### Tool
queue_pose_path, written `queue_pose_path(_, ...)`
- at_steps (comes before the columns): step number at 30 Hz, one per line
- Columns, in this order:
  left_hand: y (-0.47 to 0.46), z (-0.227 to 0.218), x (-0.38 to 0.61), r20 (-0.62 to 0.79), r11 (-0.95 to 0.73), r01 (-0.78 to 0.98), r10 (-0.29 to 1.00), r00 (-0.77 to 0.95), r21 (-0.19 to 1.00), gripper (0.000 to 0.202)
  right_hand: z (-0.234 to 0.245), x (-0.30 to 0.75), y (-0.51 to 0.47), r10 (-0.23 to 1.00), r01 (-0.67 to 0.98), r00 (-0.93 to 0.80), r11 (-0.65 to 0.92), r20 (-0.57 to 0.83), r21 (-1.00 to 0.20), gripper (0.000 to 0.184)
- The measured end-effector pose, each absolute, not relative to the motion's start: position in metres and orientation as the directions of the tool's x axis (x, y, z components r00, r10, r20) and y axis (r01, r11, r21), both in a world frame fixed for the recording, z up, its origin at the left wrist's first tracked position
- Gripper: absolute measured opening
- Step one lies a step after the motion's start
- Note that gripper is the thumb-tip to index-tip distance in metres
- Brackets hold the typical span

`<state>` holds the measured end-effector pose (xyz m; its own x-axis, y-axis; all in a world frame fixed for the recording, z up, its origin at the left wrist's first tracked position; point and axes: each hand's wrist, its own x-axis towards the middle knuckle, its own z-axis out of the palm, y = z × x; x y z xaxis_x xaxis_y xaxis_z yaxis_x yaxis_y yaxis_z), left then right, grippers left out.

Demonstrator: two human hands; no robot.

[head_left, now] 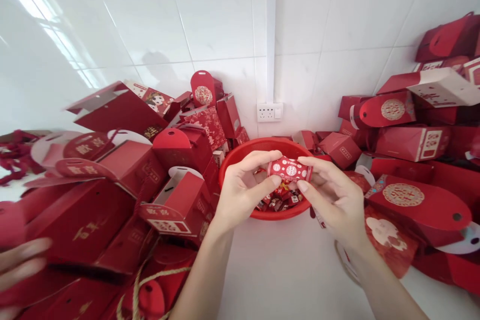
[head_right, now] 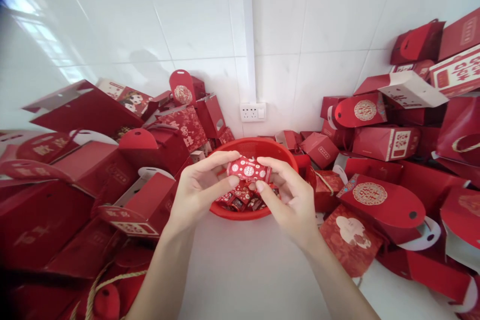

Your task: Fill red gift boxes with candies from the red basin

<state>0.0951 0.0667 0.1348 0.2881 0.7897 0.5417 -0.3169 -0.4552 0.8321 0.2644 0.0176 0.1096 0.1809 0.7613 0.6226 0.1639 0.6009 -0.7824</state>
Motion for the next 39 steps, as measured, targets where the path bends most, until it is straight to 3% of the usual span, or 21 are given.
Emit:
queue_pose_path(4, 0.064, 0.137, 0.093, 0.620, -0.540, -0.333, 0.755, 0.216, 0.773, 0.032, 0.120, 0.262, 0.019, 0.773, 0.043, 0.145, 0.619, 0.618, -0.784, 0.030)
queue_pose_path(8, 0.065, 0.136, 0.091, 0.637, -0.562, -0.340, 0.753, 0.168, 0.754, 0.033, 0.125, 0.263, 0.022, 0.762, 0.031, 0.117, 0.638, 0.636, -0.770, 0.030)
queue_pose_path(17, 0.069, 0.138, 0.088, 0.624, -0.559, -0.328, 0.769, 0.137, 0.761, 0.024, 0.120, 0.261, 0.030, 0.659, 0.165, 0.099, 0.728, 0.746, -0.665, 0.026)
queue_pose_path(25, 0.066, 0.132, 0.105, 0.582, -0.515, -0.360, 0.806, 0.106, 0.778, 0.024, 0.115, 0.263, 0.032, 0.583, 0.384, 0.261, 0.669, 0.769, -0.637, 0.018)
queue_pose_path(28, 0.067, 0.127, 0.108, 0.555, -0.493, -0.379, 0.829, 0.069, 0.783, 0.025, 0.116, 0.266, 0.032, 0.586, 0.347, 0.219, 0.700, 0.780, -0.624, 0.019)
queue_pose_path(34, 0.071, 0.127, 0.101, 0.538, -0.485, -0.368, 0.841, 0.051, 0.793, 0.023, 0.115, 0.271, 0.034, 0.642, 0.190, 0.032, 0.749, 0.766, -0.635, 0.041)
queue_pose_path(39, 0.071, 0.128, 0.103, 0.518, -0.459, -0.367, 0.852, 0.076, 0.809, 0.021, 0.116, 0.262, 0.033, 0.651, 0.149, 0.133, 0.732, 0.747, -0.664, 0.028)
